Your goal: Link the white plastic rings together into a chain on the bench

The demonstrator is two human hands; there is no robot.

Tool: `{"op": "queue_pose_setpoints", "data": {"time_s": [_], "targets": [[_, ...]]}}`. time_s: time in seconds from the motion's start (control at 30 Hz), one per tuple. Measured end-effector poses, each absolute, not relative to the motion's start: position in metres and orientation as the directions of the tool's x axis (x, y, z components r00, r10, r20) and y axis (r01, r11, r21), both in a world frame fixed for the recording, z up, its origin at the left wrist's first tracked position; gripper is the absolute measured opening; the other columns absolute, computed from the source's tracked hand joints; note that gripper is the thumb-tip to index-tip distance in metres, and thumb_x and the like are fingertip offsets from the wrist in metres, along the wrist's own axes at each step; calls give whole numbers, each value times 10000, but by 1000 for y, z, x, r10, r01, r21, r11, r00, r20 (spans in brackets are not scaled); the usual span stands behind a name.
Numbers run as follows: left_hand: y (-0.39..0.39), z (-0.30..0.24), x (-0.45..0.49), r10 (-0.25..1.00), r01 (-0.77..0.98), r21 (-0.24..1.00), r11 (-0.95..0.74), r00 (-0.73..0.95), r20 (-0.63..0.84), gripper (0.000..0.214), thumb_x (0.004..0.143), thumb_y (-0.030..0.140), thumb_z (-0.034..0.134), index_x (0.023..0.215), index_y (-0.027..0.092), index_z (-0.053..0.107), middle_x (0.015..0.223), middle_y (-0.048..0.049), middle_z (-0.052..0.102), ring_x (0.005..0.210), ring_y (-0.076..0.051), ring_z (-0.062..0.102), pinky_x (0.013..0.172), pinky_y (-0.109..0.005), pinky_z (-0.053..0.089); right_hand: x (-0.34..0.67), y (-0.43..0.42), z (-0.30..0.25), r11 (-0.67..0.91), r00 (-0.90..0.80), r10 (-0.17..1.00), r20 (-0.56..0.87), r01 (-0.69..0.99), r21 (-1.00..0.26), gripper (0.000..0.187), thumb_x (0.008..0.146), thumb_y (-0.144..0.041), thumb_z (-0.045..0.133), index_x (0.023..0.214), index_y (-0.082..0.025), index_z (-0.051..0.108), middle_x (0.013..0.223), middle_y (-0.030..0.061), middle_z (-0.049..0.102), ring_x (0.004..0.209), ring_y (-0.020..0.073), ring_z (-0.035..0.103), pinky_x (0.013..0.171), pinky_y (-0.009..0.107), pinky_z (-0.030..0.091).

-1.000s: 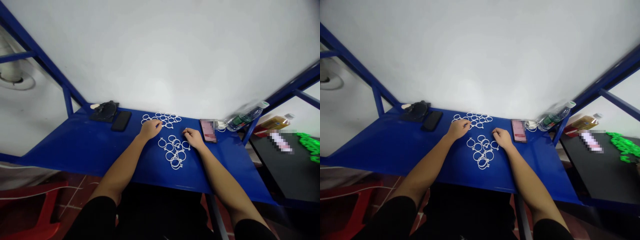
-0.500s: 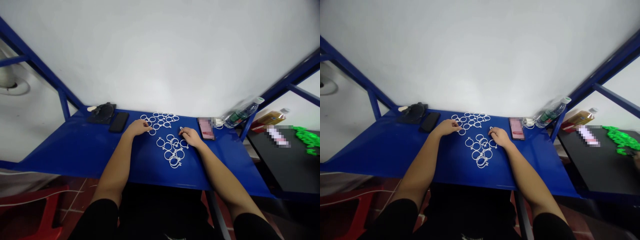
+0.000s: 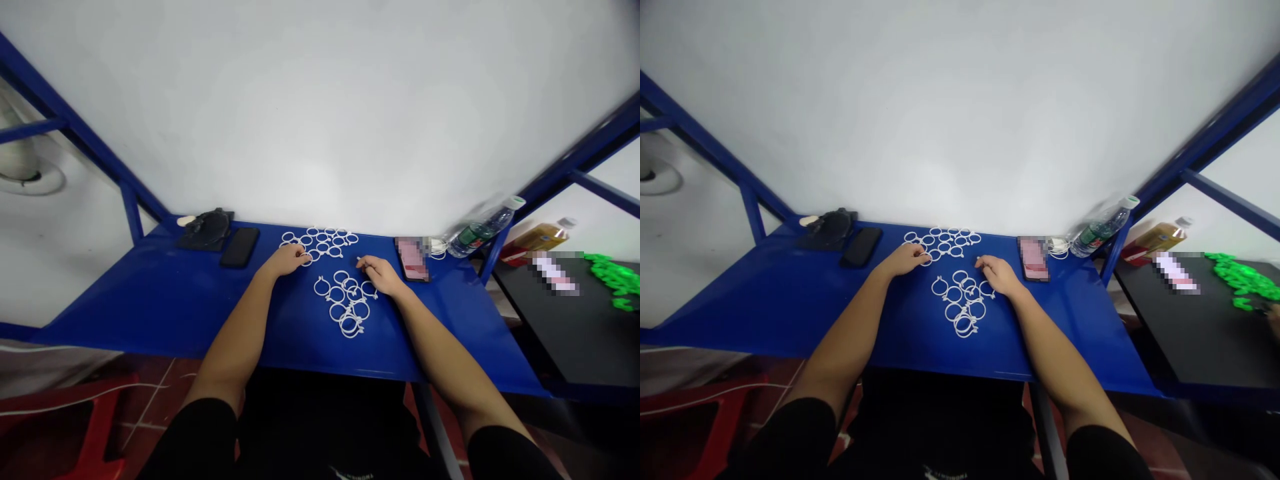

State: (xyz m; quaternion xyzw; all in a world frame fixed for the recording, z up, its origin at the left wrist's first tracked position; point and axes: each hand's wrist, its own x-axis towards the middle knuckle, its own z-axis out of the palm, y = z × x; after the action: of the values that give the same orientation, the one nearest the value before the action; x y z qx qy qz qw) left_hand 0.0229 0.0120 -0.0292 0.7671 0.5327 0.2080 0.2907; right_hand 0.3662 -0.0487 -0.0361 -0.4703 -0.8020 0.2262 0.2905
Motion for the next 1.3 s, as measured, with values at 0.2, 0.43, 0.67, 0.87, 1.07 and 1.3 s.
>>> {"op": "queue_pose_setpoints", "data": {"time_s": [0.2,0.43,0.67,0.87,1.07,1.3], "targets": [[11,-28,26,958,530,844,-88,276,-73,354,899,546,611,787,212,580,611,9,654,490,-135,525,539,-268,394,367,-50,-35,430,-368,896,249,578,-693,422,861,-122,393,1128,-211,707,861,17,711,803,190,674,802,306,527],[10,-35,50,987,233,971,-45,161,7,410,818,535,722,684,196,534,528,65,492,476,-83,411,503,-236,317,356,-54,-35,450,-428,879,213,591,-669,494,920,-178,407,1319,-226,694,940,27,747,866,197,698,870,335,541],[11,-35,63,990,-33,999,10,139,-5,497,666,506,865,1005,164,742,801,-24,750,516,-80,530,514,-230,394,359,-50,-40,524,-426,846,320,560,-641,403,951,-190,477,1272,-201,722,1088,93,747,966,232,699,925,389,542],[10,-35,61,989,-79,996,41,145,-29,542,680,451,886,1115,151,766,898,-67,799,512,-77,546,529,-238,431,360,-51,-38,506,-428,855,292,572,-645,362,978,-241,519,1265,-204,738,1085,91,757,920,224,709,900,382,551],[9,-36,67,982,-146,981,130,155,-107,455,727,358,847,1128,162,760,1038,-101,809,524,-82,599,506,-219,435,357,-53,-40,481,-411,869,275,575,-662,338,891,-185,575,1143,-232,796,1049,56,785,861,205,724,834,341,558],[4,-27,69,965,-250,942,226,188,-182,378,772,276,807,1121,140,753,1144,-156,788,584,-118,693,507,-212,465,355,-54,-40,433,-342,898,278,569,-699,230,754,-132,602,847,-207,798,837,23,776,671,164,670,680,283,513]]}}
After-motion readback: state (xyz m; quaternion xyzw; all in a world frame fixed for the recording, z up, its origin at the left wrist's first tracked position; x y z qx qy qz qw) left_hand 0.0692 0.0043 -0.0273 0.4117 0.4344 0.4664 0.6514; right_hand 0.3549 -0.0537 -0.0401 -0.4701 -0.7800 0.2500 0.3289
